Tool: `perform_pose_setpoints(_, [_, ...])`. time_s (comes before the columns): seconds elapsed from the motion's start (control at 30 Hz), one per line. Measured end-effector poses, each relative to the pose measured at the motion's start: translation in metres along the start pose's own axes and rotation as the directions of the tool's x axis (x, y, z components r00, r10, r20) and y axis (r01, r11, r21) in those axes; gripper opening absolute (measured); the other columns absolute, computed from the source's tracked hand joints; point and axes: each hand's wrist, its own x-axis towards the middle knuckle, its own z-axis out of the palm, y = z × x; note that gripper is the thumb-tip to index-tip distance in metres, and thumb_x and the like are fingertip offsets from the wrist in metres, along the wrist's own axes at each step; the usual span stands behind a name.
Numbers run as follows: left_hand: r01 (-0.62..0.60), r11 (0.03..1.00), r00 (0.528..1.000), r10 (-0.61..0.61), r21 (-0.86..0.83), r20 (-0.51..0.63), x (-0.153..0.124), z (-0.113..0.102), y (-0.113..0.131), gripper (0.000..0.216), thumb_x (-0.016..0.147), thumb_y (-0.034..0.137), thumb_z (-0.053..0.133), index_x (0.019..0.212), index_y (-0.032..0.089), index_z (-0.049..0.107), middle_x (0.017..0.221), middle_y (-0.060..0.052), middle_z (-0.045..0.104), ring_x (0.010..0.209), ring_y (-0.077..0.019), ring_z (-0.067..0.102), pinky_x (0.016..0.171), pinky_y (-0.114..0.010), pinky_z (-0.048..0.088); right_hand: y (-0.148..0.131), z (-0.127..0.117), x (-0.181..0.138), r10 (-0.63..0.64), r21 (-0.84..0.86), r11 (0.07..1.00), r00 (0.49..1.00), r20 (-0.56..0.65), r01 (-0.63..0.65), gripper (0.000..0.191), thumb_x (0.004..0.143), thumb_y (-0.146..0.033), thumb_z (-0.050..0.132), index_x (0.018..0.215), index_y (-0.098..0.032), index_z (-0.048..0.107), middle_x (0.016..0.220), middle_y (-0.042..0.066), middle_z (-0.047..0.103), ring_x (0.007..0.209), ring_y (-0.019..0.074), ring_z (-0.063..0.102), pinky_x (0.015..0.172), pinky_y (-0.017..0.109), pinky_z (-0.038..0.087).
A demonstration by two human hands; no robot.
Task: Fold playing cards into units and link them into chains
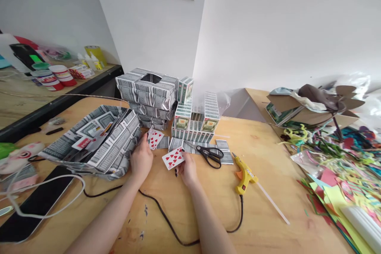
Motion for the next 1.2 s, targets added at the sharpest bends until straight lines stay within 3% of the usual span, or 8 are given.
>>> perform_pose_setpoints(0.1, [0.001,0.997,0.998,-0.007,-0.082,-0.065,0.000,-0.006,0.006,0.043,0.083,0.011,0.037,0.125,0.012,0.044,0.109,-0.016,0.062,0.095,-0.0247,0.061,0.078,-0.036,0.048,0.002,0.001,-0.001,-0.078,-0.012,0.997,0.996,-0.033,0.078,0.019,0.073,-0.034,0.056,0.070,-0.015,0.060,0.050,0.001,0.060,0.035,0.0107,0.049,0.029,0.020,0.033])
perform_pose_setpoints(0.2, [-0.119,0.975,0.991,0.105,-0.188,-0.082,-0.001,-0.012,0.016,0.035,0.084,0.013,0.040,0.118,0.015,0.050,0.107,-0.012,0.064,0.096,-0.0208,0.061,0.080,-0.032,0.048,0.001,0.005,-0.003,-0.156,-0.048,0.987,0.988,-0.012,0.155,0.020,0.071,-0.036,0.062,0.070,-0.016,0.058,0.054,0.002,0.063,0.042,0.0145,0.057,0.035,0.023,0.041])
perform_pose_setpoints(0.3, [-0.233,0.931,0.972,0.233,-0.282,-0.034,-0.005,-0.015,0.027,0.021,0.083,0.016,0.046,0.101,0.017,0.058,0.095,-0.009,0.068,0.090,-0.0189,0.063,0.081,-0.031,0.049,0.000,0.009,-0.004,-0.186,-0.055,0.981,0.983,0.009,0.186,0.021,0.069,-0.034,0.065,0.078,-0.016,0.060,0.067,0.005,0.067,0.054,0.0182,0.063,0.044,0.027,0.047])
perform_pose_setpoints(0.4, [-0.242,0.897,0.965,0.264,-0.370,0.010,-0.010,-0.016,0.036,0.014,0.082,0.019,0.048,0.090,0.019,0.060,0.089,-0.007,0.069,0.085,-0.0175,0.065,0.077,-0.030,0.052,-0.002,0.010,-0.005,-0.178,-0.037,0.983,0.983,0.039,0.180,0.019,0.069,-0.031,0.066,0.081,-0.017,0.061,0.074,0.005,0.068,0.064,0.0201,0.065,0.051,0.030,0.050])
perform_pose_setpoints(0.6, [-0.309,0.851,0.903,0.402,-0.425,0.148,-0.013,-0.016,0.047,0.019,0.082,0.021,0.049,0.097,0.021,0.062,0.103,-0.005,0.066,0.104,-0.0196,0.058,0.088,-0.037,0.049,-0.006,0.008,-0.006,-0.159,0.026,0.987,0.984,0.084,0.157,0.018,0.069,-0.032,0.065,0.081,-0.019,0.061,0.085,0.006,0.068,0.077,0.0196,0.064,0.060,0.030,0.051])
perform_pose_setpoints(0.87, [-0.263,0.886,0.896,0.371,-0.382,0.244,-0.019,-0.014,0.053,0.031,0.083,0.020,0.046,0.113,0.022,0.056,0.136,-0.007,0.041,0.124,-0.0240,0.039,0.097,-0.043,0.042,-0.009,0.009,-0.007,-0.143,0.093,0.987,0.985,0.098,0.134,0.018,0.070,-0.031,0.064,0.083,-0.019,0.060,0.086,0.006,0.068,0.079,0.0207,0.063,0.062,0.031,0.051])
perform_pose_setpoints(1.03, [-0.218,0.880,0.922,0.327,-0.421,0.208,-0.017,-0.015,0.052,0.025,0.082,0.018,0.047,0.102,0.023,0.062,0.128,-0.007,0.048,0.117,-0.0234,0.045,0.094,-0.043,0.044,-0.006,0.009,-0.006,-0.187,-0.002,0.982,0.980,0.072,0.188,0.017,0.070,-0.029,0.065,0.083,-0.019,0.061,0.086,0.006,0.068,0.076,0.0196,0.063,0.060,0.030,0.050])
perform_pose_setpoints(1.2, [-0.064,0.870,0.971,0.167,-0.489,0.172,-0.015,-0.013,0.048,0.016,0.081,0.020,0.050,0.090,0.021,0.062,0.113,-0.008,0.057,0.105,-0.0211,0.054,0.089,-0.040,0.047,-0.001,0.006,-0.002,-0.227,-0.060,0.972,0.973,0.038,0.229,0.021,0.070,-0.030,0.065,0.087,-0.019,0.059,0.086,0.005,0.068,0.070,0.0183,0.063,0.057,0.029,0.050])
